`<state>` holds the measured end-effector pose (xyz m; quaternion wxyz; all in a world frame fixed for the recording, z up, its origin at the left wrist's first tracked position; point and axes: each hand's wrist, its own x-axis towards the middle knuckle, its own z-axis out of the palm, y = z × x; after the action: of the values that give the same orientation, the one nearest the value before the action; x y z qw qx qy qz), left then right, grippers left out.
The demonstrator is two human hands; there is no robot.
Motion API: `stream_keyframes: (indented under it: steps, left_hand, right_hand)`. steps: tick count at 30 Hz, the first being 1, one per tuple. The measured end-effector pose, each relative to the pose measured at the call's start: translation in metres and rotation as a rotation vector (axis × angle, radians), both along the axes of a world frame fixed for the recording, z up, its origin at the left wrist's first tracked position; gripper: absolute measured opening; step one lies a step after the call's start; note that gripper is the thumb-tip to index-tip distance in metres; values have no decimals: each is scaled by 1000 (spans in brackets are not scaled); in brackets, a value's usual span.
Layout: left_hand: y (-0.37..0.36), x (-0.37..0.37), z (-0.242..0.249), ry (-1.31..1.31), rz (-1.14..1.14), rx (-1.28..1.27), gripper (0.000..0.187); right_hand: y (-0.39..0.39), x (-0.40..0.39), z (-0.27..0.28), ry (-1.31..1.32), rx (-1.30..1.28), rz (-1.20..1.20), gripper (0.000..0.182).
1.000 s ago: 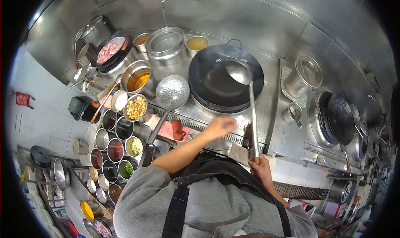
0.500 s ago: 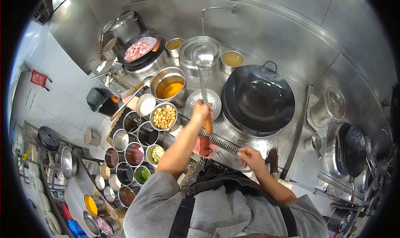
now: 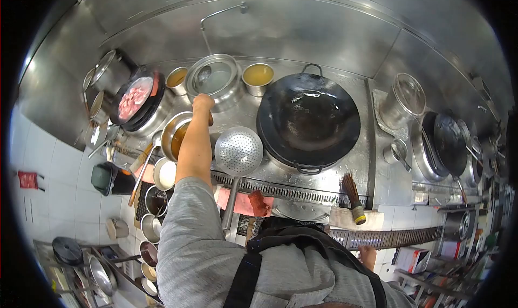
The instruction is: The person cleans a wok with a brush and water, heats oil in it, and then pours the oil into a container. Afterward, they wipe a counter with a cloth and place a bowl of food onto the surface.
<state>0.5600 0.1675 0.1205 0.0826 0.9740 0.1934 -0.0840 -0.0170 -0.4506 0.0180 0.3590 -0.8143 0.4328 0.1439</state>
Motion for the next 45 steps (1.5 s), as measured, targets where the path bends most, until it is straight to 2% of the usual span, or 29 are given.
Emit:
stream_keyframes:
  steps: [1, 2, 3, 5, 6, 7, 8, 9, 11, 13, 15, 16, 19, 20, 21, 23, 27, 29, 34, 37, 39, 41, 43, 45]
  left_hand:
    - [7, 19, -5, 128, -85, 1, 37]
    - [9, 32, -4, 206, -65, -194, 23]
    - [11, 35, -8, 214, -78, -188, 23]
    - [12, 32, -18, -368, 611, -1698, 9]
    - [-12, 8, 10, -573, 711, -1966, 6]
    - [-10, 6, 9, -564, 705, -1960, 6]
    - [-8, 4, 11, -532, 688, -2127, 3]
    - [-7, 3, 12, -495, 669, -2293, 4]
    - [-10, -6, 20, -500, 686, -2268, 5]
    - [-7, -17, 23, -265, 588, -2478, 7]
    - [-14, -39, 34, -215, 517, -2497, 8]
    - [-18, -52, 41, -158, 447, -2520, 9]
    - [-33, -95, 68, -49, 486, -2448, 11]
    - [-47, -115, 87, -108, 607, -2266, 25]
    - [-53, -132, 96, -115, 622, -2256, 25]
    - [-65, -165, 108, -4, 519, -2262, 37]
    - [-89, -225, 129, 182, 441, -2317, 36]
    - [-106, -252, 138, 207, 458, -2299, 38]
    - [-127, -289, 141, 273, 425, -2212, 39]
    - [-147, -298, 151, 235, 318, -1647, 33]
    - [-172, -310, 157, -33, 198, -1296, 36]
    - [-167, -306, 148, -47, 185, -1231, 42]
    - [-155, -295, 136, -102, -31, -926, 45]
    - [-133, -273, 120, -155, -32, -843, 48]
  right_hand:
    - [13, -17, 18, 66, -126, 106, 25]
    - [23, -31, 30, 166, -80, 12, 28]
    - [10, -62, 3, 215, -142, 94, 33]
    - [1, -109, -45, 309, -199, 97, 36]
    - [6, -115, -49, 314, -190, 88, 36]
    - [10, -118, -52, 246, -181, 78, 37]
    - [13, -118, -57, 177, -174, 68, 38]
    - [19, -94, -40, 200, -190, 155, 35]
    - [28, -58, -20, 59, -103, 196, 32]
    - [48, -8, 21, 57, -23, 113, 30]
    - [29, -1, -11, -130, 83, 112, 30]
    - [19, 4, -23, -81, 168, 55, 29]
    - [-4, 12, -53, -26, 177, 73, 29]
    - [-10, 15, -54, -5, 148, 115, 28]
    - [-16, 17, -56, 5, 156, 123, 28]
    - [-29, 15, -61, 33, 128, 173, 27]
    - [-52, 8, -68, 85, 117, 195, 26]
    - [-58, 9, -66, 113, 134, 149, 25]
    - [-67, 12, -65, 109, 70, 225, 24]
    - [-72, 15, -71, 109, 59, 253, 23]
    - [-74, 19, -77, 108, 55, 261, 23]
    - [-79, 16, -91, 88, 150, 158, 24]
    - [-81, 10, -95, 55, 142, 147, 25]
    - [-75, 10, -85, 41, 167, 121, 26]
